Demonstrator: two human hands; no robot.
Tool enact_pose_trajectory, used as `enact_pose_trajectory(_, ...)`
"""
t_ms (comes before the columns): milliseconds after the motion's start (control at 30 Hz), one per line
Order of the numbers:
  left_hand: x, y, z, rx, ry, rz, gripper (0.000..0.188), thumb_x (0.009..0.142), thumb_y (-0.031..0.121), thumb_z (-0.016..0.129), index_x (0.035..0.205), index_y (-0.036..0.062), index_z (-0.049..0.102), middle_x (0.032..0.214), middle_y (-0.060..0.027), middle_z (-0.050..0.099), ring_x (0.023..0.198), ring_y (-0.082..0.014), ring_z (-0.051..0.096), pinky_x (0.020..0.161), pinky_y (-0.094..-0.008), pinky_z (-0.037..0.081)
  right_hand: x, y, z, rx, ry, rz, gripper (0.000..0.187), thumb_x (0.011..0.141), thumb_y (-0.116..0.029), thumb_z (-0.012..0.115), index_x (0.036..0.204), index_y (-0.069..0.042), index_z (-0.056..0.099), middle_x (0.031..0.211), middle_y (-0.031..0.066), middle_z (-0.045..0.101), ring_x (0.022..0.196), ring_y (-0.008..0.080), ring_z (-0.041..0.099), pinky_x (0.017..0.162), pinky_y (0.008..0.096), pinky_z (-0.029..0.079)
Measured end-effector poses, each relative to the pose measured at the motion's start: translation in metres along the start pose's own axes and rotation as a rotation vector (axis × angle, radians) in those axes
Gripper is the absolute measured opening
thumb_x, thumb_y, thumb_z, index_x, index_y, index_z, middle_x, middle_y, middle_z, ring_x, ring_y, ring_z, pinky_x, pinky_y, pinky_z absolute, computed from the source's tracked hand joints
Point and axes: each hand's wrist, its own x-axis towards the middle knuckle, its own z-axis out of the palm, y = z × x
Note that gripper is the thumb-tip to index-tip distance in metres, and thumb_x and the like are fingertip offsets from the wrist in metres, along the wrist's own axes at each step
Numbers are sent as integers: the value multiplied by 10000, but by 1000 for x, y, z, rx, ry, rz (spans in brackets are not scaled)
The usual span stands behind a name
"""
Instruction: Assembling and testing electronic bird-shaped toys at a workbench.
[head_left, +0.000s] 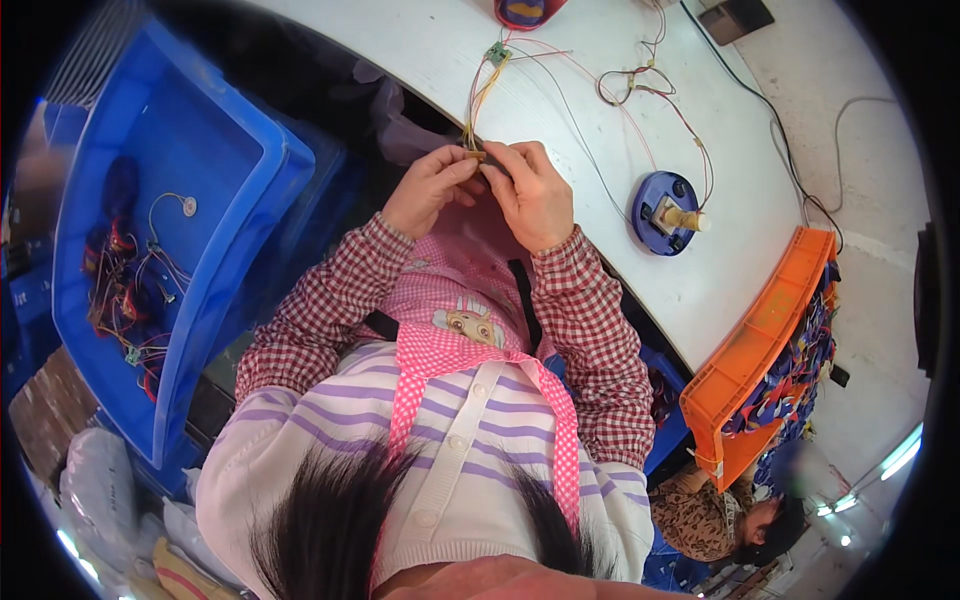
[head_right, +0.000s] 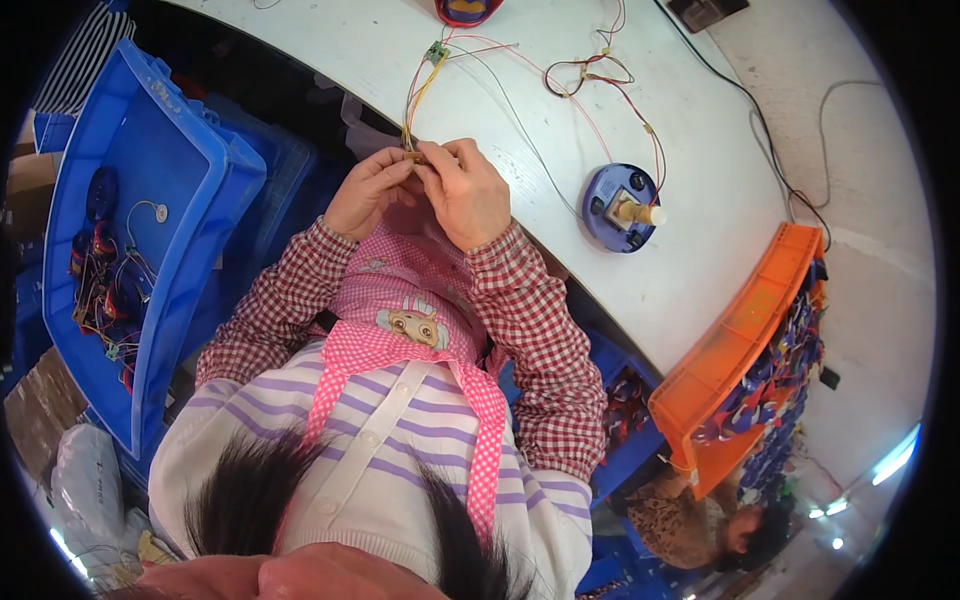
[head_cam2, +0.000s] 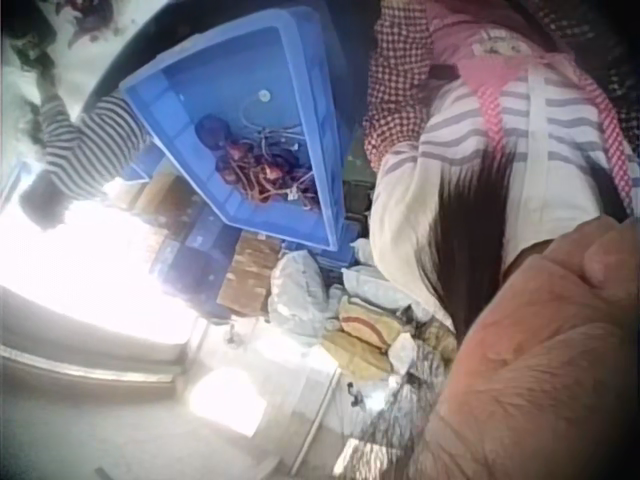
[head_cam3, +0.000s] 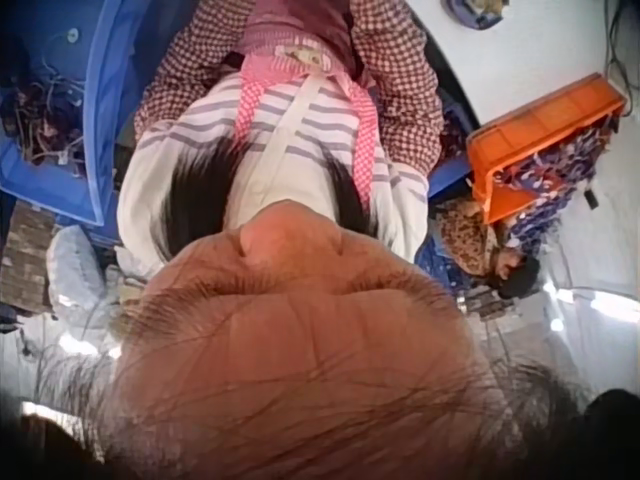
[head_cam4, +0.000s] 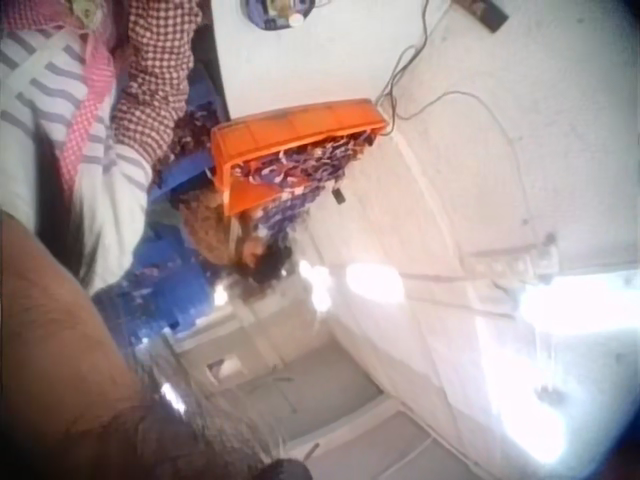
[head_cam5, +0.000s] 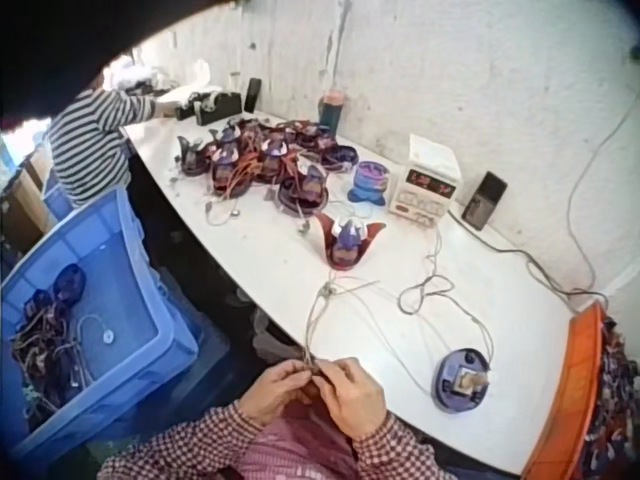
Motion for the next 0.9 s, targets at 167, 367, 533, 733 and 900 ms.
enact_pose_trajectory(167,-3,1,2,172,-71,62,135,912,122,526,964,24,602,811,-52,598,655,-91,532,614,-188,446,-1,4,7,-52,-3,-73,150,822,-89,621,967,-53,642,894,43,579,633,175,566,583,243,450)
enact_pose_trajectory(367,-6,-1,11,330,-77,146,141,909,141,534,925,21,605,726,-35,583,609,-86,519,579,-182,440,3,13,-8,241,-74,78,172,800,-145,649,950,-62,640,895,62,541,653,200,552,587,280,464)
enact_pose_trajectory(533,0,-11,16,331,-41,97,138,895,149,544,907,23,600,721,-34,575,600,-90,517,557,-192,437,51,8,-29,42,-16,113,246,798,-201,671,989,-48,645,923,90,522,720,209,534,638,283,455)
enact_pose_trajectory(733,4,-18,11,373,-51,77,131,866,127,552,918,12,584,804,-56,575,614,-103,524,553,-213,444,115,42,25,-328,155,-185,225,801,-202,655,979,-64,654,918,92,551,735,232,544,658,296,455)
enact_pose_trajectory(900,-3,-44,-21,451,117,195,205,850,93,543,1037,8,548,930,-87,564,669,-118,541,582,-224,458,131,46,39,-408,-62,-86,205,801,-201,651,952,-63,661,871,83,581,727,216,551,660,285,458)
